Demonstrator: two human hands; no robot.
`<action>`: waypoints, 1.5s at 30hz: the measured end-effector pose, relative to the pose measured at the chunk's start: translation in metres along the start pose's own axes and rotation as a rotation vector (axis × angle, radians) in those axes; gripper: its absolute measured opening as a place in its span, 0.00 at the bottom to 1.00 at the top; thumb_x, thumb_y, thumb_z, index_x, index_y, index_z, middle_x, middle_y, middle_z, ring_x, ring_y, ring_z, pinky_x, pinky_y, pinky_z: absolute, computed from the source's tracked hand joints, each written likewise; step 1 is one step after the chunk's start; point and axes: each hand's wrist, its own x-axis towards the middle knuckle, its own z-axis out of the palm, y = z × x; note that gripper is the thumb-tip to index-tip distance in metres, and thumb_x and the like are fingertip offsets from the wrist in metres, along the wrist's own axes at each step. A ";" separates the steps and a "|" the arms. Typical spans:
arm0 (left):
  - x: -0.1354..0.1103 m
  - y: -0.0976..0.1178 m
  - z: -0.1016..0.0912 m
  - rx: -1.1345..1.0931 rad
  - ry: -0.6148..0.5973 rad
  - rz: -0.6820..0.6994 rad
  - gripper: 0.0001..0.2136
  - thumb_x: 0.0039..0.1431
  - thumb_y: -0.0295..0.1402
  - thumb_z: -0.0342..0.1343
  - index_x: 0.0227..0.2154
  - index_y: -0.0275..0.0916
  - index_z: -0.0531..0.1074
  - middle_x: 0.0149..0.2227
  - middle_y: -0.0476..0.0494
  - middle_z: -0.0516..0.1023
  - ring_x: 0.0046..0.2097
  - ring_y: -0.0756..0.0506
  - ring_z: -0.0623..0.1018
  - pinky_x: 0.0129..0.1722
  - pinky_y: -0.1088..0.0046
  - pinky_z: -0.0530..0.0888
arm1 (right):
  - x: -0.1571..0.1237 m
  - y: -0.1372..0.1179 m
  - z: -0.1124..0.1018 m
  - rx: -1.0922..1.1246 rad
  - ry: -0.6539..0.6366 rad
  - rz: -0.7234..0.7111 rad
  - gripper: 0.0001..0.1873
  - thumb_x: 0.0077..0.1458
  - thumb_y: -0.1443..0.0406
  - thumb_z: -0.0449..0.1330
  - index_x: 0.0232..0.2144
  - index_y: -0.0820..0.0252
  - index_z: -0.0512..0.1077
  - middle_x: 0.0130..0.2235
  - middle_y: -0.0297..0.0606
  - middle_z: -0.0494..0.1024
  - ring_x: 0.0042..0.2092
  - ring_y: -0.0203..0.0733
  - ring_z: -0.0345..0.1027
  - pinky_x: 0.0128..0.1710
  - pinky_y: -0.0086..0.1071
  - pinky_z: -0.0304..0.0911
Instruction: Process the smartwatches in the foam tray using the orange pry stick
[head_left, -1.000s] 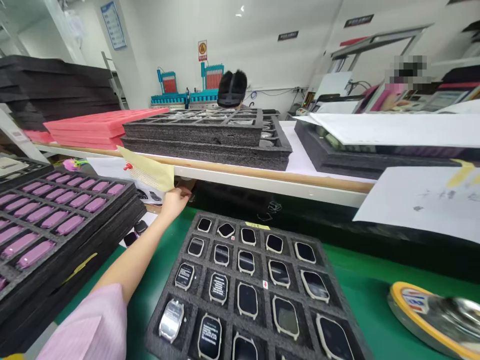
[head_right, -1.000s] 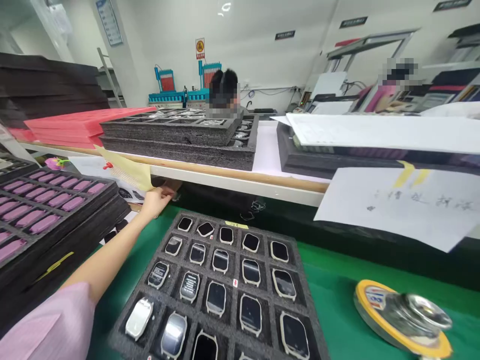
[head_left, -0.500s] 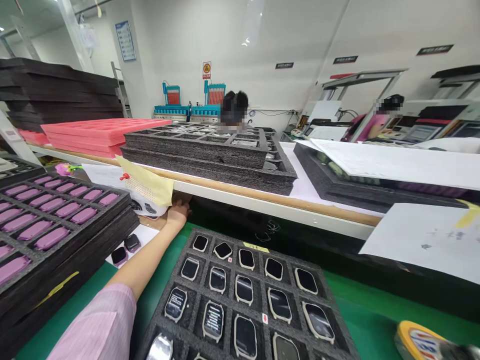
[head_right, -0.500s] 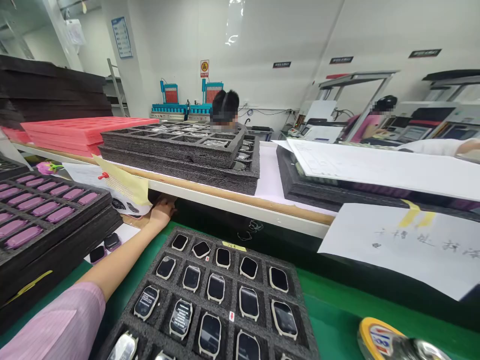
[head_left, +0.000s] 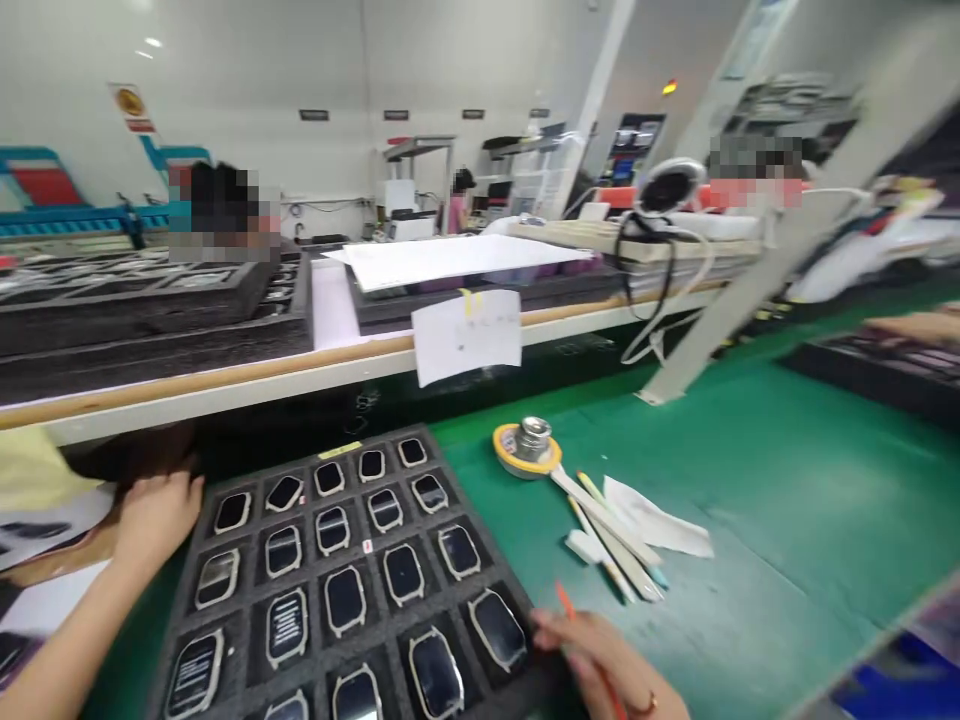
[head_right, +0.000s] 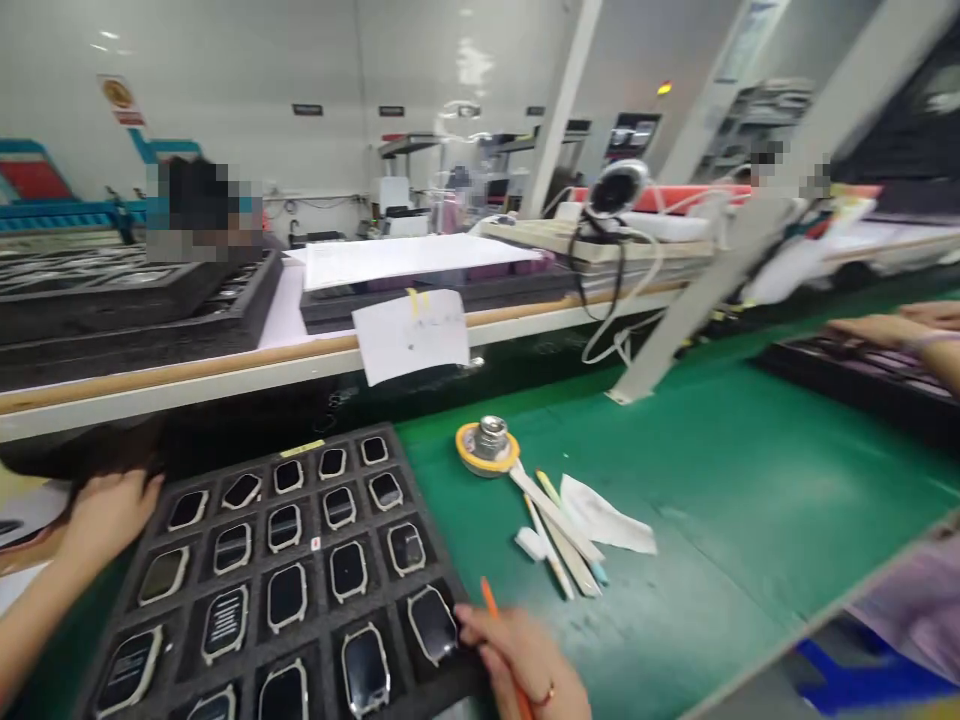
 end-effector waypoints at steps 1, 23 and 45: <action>0.000 -0.001 -0.002 0.009 -0.002 0.023 0.16 0.63 0.41 0.44 0.33 0.37 0.75 0.27 0.36 0.75 0.41 0.26 0.79 0.43 0.44 0.76 | 0.006 0.010 -0.011 -0.099 0.013 0.047 0.19 0.72 0.63 0.44 0.49 0.50 0.74 0.30 0.35 0.81 0.32 0.40 0.79 0.35 0.31 0.73; -0.025 0.150 -0.101 -0.542 -0.119 0.469 0.18 0.65 0.51 0.51 0.47 0.52 0.80 0.55 0.47 0.80 0.53 0.39 0.80 0.53 0.61 0.79 | 0.095 0.080 -0.058 -0.740 -0.489 0.460 0.09 0.54 0.74 0.57 0.34 0.63 0.75 0.31 0.45 0.80 0.31 0.47 0.77 0.25 0.30 0.52; 0.116 0.335 -0.179 -1.292 -0.105 0.308 0.07 0.61 0.32 0.61 0.39 0.34 0.78 0.39 0.43 0.82 0.21 0.56 0.71 0.30 0.75 0.73 | 0.186 0.008 -0.114 0.111 -0.085 0.214 0.27 0.61 0.44 0.51 0.46 0.59 0.71 0.23 0.30 0.68 0.20 0.36 0.60 0.18 0.30 0.60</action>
